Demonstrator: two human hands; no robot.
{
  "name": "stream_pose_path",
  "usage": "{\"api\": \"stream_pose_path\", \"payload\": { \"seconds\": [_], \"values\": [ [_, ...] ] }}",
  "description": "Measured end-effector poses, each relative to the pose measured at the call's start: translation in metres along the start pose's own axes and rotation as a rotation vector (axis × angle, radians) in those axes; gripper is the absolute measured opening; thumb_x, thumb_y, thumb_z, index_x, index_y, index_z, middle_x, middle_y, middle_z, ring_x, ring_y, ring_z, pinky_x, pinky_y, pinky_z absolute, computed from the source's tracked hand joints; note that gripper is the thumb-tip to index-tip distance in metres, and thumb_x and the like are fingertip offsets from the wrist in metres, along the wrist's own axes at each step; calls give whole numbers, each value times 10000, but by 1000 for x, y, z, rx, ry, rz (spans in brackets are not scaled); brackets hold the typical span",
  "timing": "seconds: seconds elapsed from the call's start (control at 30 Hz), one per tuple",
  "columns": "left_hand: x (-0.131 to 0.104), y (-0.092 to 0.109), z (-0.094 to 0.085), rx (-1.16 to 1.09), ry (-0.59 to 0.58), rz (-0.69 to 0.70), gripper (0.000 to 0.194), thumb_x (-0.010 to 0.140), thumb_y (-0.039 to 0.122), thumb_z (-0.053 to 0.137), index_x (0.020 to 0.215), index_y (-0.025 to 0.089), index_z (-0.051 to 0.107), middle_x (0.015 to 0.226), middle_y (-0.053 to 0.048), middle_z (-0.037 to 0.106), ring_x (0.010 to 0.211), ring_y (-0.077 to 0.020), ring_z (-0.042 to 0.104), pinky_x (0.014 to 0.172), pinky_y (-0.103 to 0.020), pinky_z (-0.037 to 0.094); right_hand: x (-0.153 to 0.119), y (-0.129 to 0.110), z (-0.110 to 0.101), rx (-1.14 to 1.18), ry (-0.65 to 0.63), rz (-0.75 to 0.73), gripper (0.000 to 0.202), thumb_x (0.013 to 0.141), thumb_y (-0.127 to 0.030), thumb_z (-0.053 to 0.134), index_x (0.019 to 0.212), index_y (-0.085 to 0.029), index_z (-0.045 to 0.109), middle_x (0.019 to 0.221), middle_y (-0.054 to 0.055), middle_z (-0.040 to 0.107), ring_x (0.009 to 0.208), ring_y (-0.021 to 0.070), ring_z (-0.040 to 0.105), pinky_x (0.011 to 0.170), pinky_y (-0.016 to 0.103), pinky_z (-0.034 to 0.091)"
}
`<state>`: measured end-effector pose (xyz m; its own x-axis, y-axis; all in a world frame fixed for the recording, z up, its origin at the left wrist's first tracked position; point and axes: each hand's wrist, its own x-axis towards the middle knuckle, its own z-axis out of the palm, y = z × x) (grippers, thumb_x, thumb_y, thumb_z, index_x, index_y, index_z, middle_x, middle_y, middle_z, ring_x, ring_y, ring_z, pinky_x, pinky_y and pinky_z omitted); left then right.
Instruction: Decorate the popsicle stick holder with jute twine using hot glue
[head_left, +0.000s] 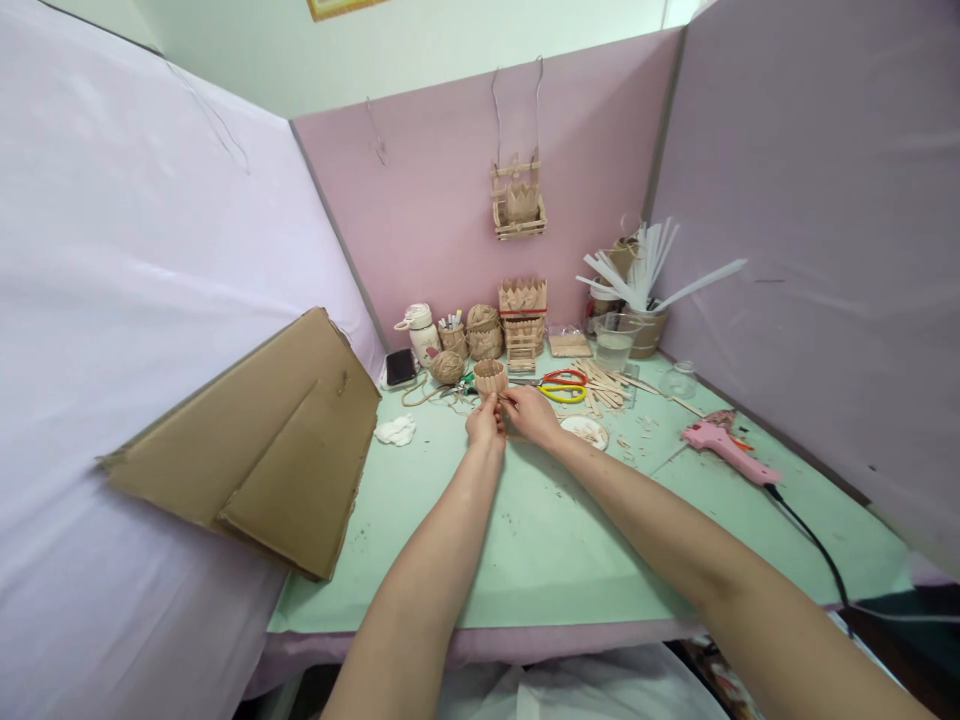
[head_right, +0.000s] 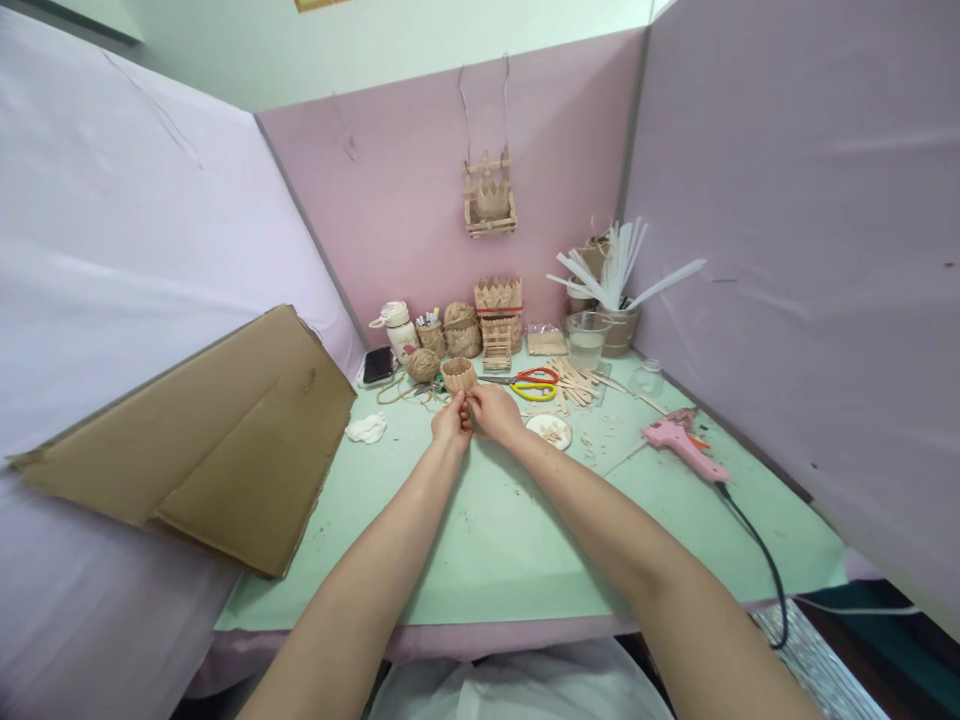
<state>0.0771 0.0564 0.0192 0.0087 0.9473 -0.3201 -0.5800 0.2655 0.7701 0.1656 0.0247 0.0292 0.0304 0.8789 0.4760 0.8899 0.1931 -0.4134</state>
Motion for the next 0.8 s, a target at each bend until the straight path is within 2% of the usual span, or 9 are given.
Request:
{"api": "stream_pose_path", "payload": {
  "seconds": [0.23, 0.47, 0.53, 0.67, 0.8],
  "values": [
    [0, -3, 1, -22, -23, -18, 320, 710, 238, 727, 609, 142, 438, 478, 86, 384, 352, 2, 269, 349, -142, 162, -1, 2, 0, 30, 16, -11, 271, 900, -254, 439, 711, -174, 616, 773, 60, 642, 743, 169, 497, 664, 250, 300],
    [-2, -2, 1, 28, -27, 0, 356, 659, 289, 763, 617, 146, 439, 487, 91, 377, 363, 1, 269, 359, -147, 172, -1, 3, 1, 60, 34, -17, 260, 879, -234, 444, 692, -174, 614, 761, 59, 649, 731, 166, 510, 663, 248, 311],
    [-3, 0, -2, 60, -12, 13, 360, 643, 293, 768, 614, 146, 441, 491, 90, 387, 365, 2, 268, 364, -149, 170, -2, 6, 0, 55, 56, 24, 245, 862, -231, 453, 692, -177, 621, 754, 59, 655, 723, 167, 521, 645, 248, 311],
    [1, 16, -13, 170, 6, 106, 331, 631, 278, 758, 597, 141, 459, 493, 82, 407, 372, 0, 273, 376, -151, 160, 5, 18, -3, 158, 112, 224, 230, 832, -253, 463, 721, -182, 652, 713, 41, 664, 660, 158, 536, 593, 240, 322],
    [16, 49, -15, 311, 27, 187, 254, 630, 249, 736, 590, 137, 512, 479, 70, 425, 382, -15, 298, 387, -159, 177, 32, 32, -5, 270, 159, 314, 222, 794, -253, 475, 705, -177, 664, 669, 27, 657, 633, 153, 533, 590, 240, 338]
  ]
}}
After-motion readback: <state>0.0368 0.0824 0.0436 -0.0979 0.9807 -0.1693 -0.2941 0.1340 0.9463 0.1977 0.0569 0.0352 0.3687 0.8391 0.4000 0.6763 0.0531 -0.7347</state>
